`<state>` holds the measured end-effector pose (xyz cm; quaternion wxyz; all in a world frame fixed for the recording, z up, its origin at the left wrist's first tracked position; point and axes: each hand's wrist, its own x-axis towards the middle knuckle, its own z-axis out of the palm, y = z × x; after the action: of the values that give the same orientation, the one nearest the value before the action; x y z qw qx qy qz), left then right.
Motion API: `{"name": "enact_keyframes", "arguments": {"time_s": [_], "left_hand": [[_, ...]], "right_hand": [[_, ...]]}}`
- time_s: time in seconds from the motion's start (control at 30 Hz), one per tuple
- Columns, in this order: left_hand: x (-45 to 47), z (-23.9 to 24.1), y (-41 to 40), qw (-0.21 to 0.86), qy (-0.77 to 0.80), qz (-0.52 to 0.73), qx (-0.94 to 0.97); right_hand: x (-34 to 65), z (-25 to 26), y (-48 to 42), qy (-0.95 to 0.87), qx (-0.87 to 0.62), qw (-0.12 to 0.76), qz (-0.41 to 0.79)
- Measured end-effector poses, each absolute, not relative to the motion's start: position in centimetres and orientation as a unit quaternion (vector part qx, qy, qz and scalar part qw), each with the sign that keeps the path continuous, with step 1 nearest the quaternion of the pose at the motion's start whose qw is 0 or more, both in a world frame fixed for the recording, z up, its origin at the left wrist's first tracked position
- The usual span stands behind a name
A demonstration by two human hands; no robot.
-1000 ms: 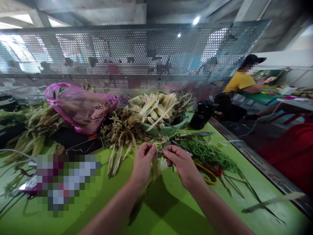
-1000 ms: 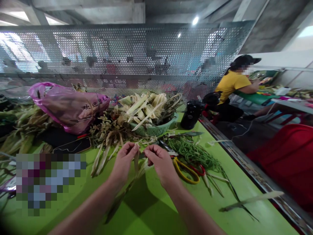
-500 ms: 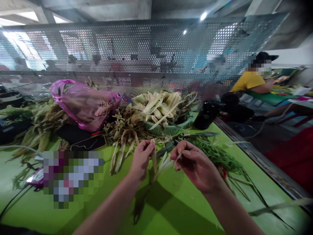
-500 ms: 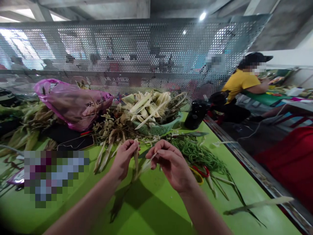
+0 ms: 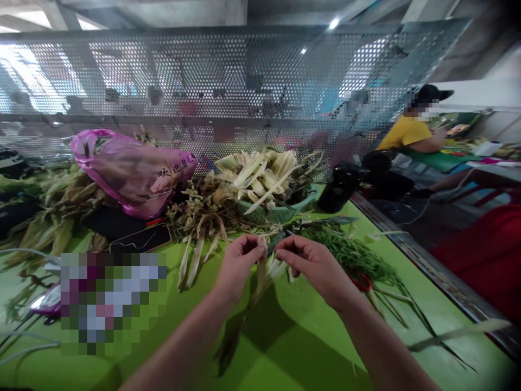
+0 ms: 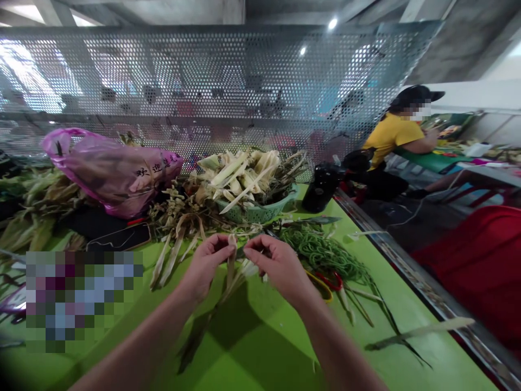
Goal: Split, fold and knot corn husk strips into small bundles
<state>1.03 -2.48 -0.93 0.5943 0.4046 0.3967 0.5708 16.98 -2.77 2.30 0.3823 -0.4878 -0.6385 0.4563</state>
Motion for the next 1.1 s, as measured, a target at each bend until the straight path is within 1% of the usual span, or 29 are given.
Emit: {"name": "enact_keyframes", "arguments": {"time_s": [0.13,0.37,0.47,0.63,0.77,0.83,1.0,1.1], "left_hand": [[1.2,-0.8,-2.7,0.594,0.398,0.557,0.422],[1.3,-1.1,-2.6,0.575,0.402,0.555,0.447],[1.4,-1.0,-2.7,0.578,0.399,0.556,0.445],[1.4,-1.0,-2.8,0.616,0.375,0.568,0.395],[1.0,-1.2,-2.4,0.619,0.379,0.591,0.353],[0.8,-1.3,-2.2,0.607,0.390,0.589,0.364],[1.0,-1.2,-2.3,0.570,0.401,0.562,0.446],[1.0,-1.2,-2.5,0.549,0.411,0.535,0.493]], "right_hand": [[16.5,1.6,-2.6,-0.642,-0.508,0.383,0.429],[15.8,1.2,-2.8,-0.631,-0.520,0.397,0.417],[15.7,1.1,-2.7,-0.604,-0.521,0.409,0.443],[15.6,1.1,-2.6,-0.532,-0.500,0.431,0.530],[15.8,1.4,-2.7,-0.537,-0.488,0.422,0.543],[15.8,1.5,-2.8,-0.557,-0.481,0.423,0.529],[15.6,1.3,-2.8,-0.601,-0.497,0.457,0.429],[15.6,1.3,-2.8,-0.622,-0.504,0.444,0.402]]}}
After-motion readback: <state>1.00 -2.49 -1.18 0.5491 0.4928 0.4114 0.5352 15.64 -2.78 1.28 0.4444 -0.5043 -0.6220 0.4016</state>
